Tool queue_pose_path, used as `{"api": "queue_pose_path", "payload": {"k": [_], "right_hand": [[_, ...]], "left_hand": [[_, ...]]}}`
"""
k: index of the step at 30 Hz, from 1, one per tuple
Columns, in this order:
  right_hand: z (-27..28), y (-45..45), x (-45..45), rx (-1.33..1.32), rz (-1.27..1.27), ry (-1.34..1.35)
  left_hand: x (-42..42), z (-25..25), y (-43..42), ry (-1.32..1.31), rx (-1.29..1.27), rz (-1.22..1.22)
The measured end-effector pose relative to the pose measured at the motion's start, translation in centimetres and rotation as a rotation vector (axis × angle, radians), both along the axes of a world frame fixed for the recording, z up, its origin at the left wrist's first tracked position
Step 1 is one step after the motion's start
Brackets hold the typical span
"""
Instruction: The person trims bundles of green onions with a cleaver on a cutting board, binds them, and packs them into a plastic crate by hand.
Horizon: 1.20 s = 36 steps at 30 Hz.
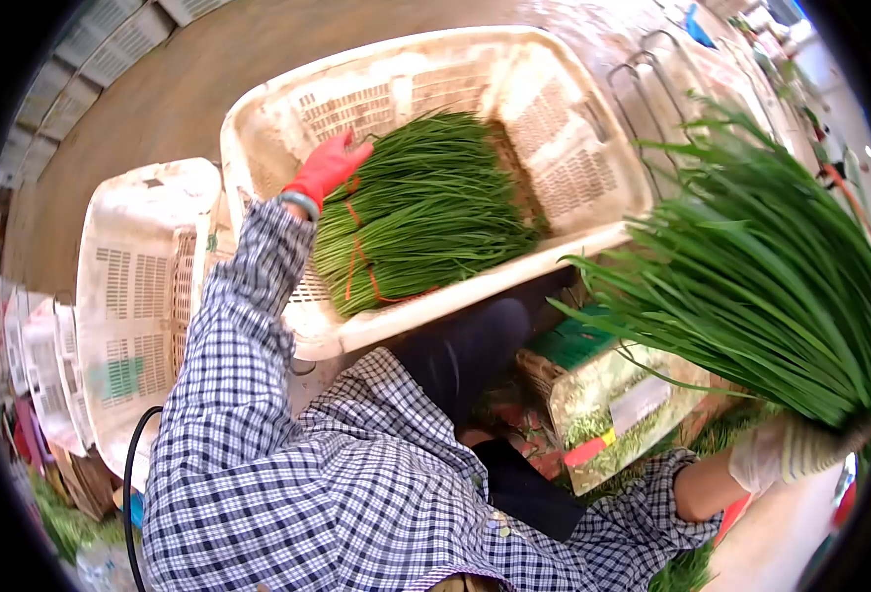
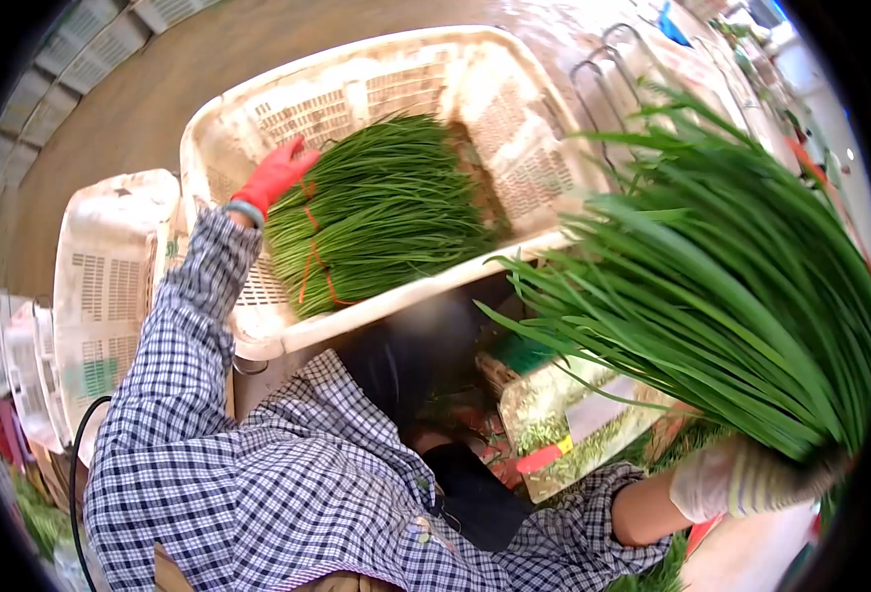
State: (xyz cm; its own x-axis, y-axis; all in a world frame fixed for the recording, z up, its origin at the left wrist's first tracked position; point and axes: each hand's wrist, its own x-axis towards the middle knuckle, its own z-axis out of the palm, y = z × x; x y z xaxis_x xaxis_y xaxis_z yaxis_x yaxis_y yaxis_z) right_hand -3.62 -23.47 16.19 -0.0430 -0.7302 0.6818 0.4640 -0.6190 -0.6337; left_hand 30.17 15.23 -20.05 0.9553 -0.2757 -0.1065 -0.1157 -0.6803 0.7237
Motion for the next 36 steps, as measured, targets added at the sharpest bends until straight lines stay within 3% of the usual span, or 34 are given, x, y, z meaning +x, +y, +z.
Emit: {"api": "queue_pose_path", "payload": {"k": [2,4,6,8,11,13,15,19,21,23,26,28,30,32,36], "right_hand": [[-1.0,-1.4,1.2,-0.001,-0.008,0.029],[-3.1,-2.0,1.9,-0.347,-0.168,0.193],[-5.1,-2.7,3.4,-0.698,-0.332,0.344],[-6.4,-2.0,6.6,-0.871,-0.415,0.409],[-7.9,2.1,11.2,-0.33,-0.3,0.385],[-8.8,2.7,12.9,-0.155,-0.253,0.385],[-9.4,3.5,14.6,0.109,0.03,0.274],[-10.2,4.4,18.7,0.235,0.276,0.248],[-11.6,-0.6,19.9,0.266,0.558,0.337],[-13.0,0.5,23.6,0.084,0.6,0.566],[-14.7,5.1,28.6,-0.44,0.603,0.933],[-15.4,8.9,31.4,-0.846,0.632,1.026],[-16.2,12.3,33.3,-1.138,0.67,1.004],[-17.5,15.4,34.7,-1.314,0.702,0.913],[-22.0,21.1,37.0,-1.471,0.759,1.254]], "left_hand": [[3.5,-3.9,2.1,0.025,0.099,0.055],[5.6,-6.9,3.2,0.072,0.258,0.055],[5.7,-9.1,3.7,0.12,0.236,0.056],[5.8,-11.7,3.6,0.123,0.25,0.043],[6.3,-14.1,2.8,0.18,0.386,-0.005],[5.8,-14.7,2.0,0.145,0.468,-0.042],[5.3,-13.7,1.2,0.137,0.456,0.01],[4.0,-15.5,1.6,0.026,0.461,0.023],[2.7,-15.0,0.6,-0.006,0.48,0.049],[1.9,-14.1,0.0,0.02,0.471,0.07],[0.6,-13.9,-0.5,-0.055,0.406,0.148],[0.4,-15.6,-1.0,-0.18,0.391,0.224],[0.2,-14.2,-0.5,-0.041,0.379,0.181],[-0.3,-16.5,-1.0,-0.13,0.405,0.227],[-1.6,-17.3,-2.0,-0.447,0.424,0.278]]}}
